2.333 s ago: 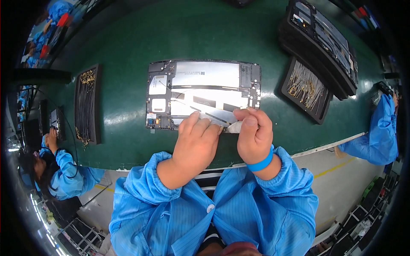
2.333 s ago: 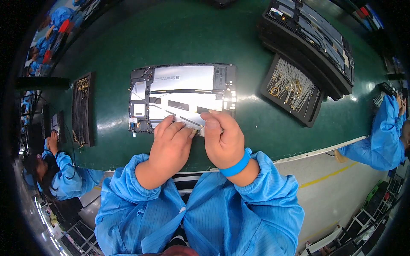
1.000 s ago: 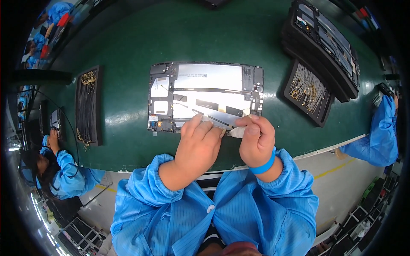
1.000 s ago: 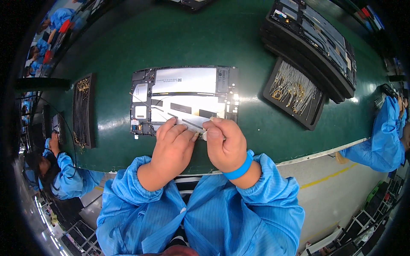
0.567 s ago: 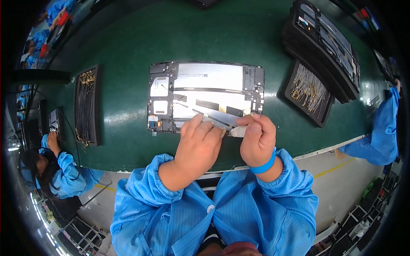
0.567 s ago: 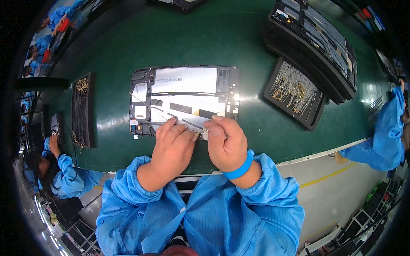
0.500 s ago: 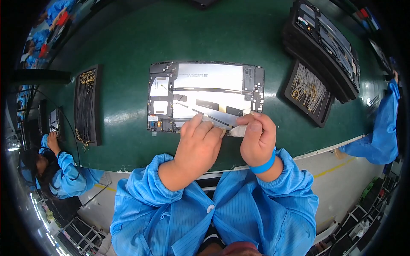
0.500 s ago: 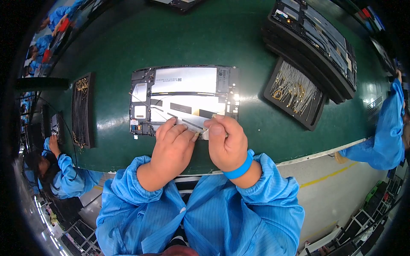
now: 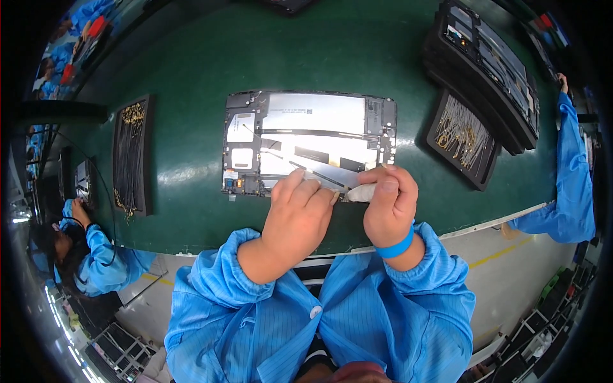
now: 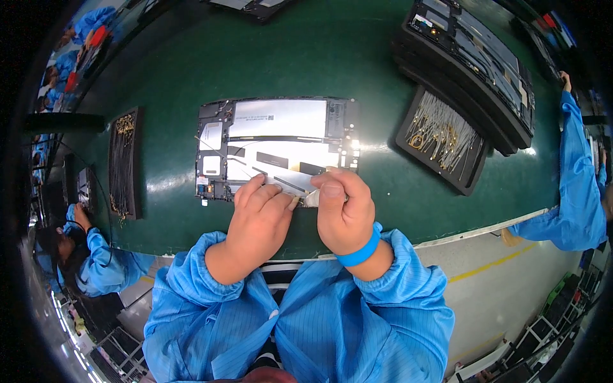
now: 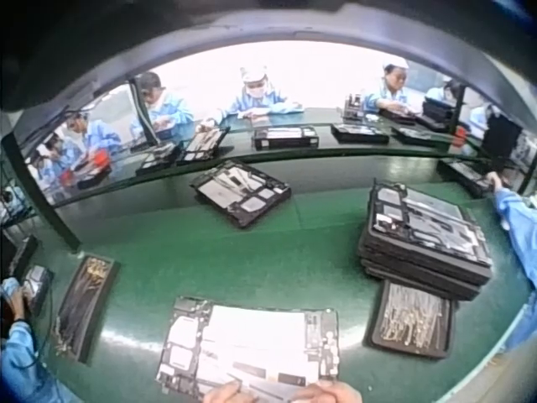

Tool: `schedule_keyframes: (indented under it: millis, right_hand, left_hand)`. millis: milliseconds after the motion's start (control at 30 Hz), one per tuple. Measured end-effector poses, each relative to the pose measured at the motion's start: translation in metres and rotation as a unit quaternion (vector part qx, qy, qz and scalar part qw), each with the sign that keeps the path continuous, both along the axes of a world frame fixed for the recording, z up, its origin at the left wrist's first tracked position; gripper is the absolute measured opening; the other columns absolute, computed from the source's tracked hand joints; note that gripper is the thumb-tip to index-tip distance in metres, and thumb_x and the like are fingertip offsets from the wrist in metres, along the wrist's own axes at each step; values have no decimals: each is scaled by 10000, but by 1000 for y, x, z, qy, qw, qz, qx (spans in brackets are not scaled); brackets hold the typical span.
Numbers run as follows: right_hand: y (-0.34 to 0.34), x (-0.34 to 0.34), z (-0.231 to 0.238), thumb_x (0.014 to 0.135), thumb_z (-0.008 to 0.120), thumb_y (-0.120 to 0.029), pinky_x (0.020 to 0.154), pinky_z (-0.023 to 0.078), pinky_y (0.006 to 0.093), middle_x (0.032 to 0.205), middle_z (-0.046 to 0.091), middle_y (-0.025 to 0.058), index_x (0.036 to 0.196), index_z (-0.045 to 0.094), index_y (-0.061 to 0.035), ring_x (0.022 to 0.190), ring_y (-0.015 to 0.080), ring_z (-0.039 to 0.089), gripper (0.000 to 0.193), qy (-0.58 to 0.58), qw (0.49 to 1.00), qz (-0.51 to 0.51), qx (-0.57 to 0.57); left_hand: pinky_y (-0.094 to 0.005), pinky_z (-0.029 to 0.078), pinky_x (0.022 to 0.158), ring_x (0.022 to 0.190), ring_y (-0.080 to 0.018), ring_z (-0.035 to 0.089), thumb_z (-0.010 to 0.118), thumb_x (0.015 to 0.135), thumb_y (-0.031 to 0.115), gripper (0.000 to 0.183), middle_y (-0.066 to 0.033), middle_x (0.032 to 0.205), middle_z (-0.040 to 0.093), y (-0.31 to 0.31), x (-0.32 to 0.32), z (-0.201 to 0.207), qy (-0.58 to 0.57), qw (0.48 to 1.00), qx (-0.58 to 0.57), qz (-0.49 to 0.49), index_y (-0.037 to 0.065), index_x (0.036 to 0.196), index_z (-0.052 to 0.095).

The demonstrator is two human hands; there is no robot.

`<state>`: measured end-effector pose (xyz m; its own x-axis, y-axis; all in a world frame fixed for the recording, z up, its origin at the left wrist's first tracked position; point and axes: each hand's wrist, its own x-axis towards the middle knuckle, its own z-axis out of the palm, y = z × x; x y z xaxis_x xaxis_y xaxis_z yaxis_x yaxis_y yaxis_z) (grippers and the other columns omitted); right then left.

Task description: The person assembles internal components of a tablet device by placing a battery, flex cables, and internal boards into a tablet chassis, securing them with adhesive tape. The components are manipulated by hand and with a plastic spudger and tweezers.

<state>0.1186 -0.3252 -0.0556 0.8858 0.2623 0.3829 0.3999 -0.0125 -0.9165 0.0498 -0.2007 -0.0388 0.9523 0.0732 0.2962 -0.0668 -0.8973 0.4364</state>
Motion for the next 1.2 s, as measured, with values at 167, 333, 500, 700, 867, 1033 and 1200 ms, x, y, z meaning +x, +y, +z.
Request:
schedule_keyframes:
  millis: [167, 333, 500, 700, 867, 1033, 1200]
  right_hand:
    - [0, -1, -1, 856, 435, -160, 638, 452, 275, 785, 584, 118, 991, 401, -8, 706, 176, 568, 206, 2, 1000, -3, -3]
    - [0, -2, 0, 851, 443, -158, 631, 451, 274, 783, 586, 119, 981, 413, -5, 703, 179, 568, 203, 8, 1000, 1, -4]
    - [0, -4, 2, 839, 463, -154, 626, 451, 274, 782, 586, 123, 948, 451, 0, 699, 188, 570, 189, 14, 1000, 5, -2]
    - [1, 0, 11, 737, 569, -112, 594, 453, 296, 770, 576, 109, 878, 506, -20, 673, 233, 558, 180, -84, 991, 48, -96]
    - [11, 3, 22, 621, 624, -128, 533, 435, 279, 750, 566, 44, 804, 540, -59, 620, 205, 526, 213, -251, 945, 126, -167]
    - [13, 2, 18, 620, 600, -131, 514, 428, 273, 733, 565, 36, 780, 546, -66, 593, 203, 515, 180, -246, 956, 95, -131]
    - [6, 2, 9, 819, 491, -135, 583, 436, 254, 757, 582, 89, 926, 472, -28, 648, 160, 544, 153, 192, 981, 1, 7]
  left_hand:
    - [-374, 339, 798, 939, -285, 440, 616, 648, 87, 173, -77, 850, 522, 0, -1, -2, -6, 1000, 2, -1, 56, 813, 571]
    - [-406, 359, 814, 939, -313, 449, 628, 634, 57, 201, -97, 886, 515, 0, -2, -1, 1, 1000, -6, 0, 53, 828, 576]
    - [-406, 359, 813, 941, -316, 448, 628, 634, 58, 200, -98, 889, 516, 0, -2, -1, 1, 1000, -7, 0, 53, 828, 575]
    - [-385, 338, 798, 930, -301, 447, 617, 632, 85, 210, -83, 865, 523, 2, 0, -3, 2, 1000, -1, -9, 58, 835, 572]
    - [-427, 315, 817, 966, -328, 421, 592, 616, 87, 260, -98, 935, 499, 7, -4, -1, 36, 998, 2, -43, 56, 873, 559]
    - [-432, 311, 833, 968, -327, 418, 601, 601, 79, 274, -96, 938, 499, 5, -11, -9, 22, 1000, 10, -14, 55, 871, 556]
    - [-390, 335, 814, 956, -304, 434, 617, 616, 63, 248, -87, 870, 515, 2, -2, -7, -8, 1000, -1, -16, 57, 857, 562]
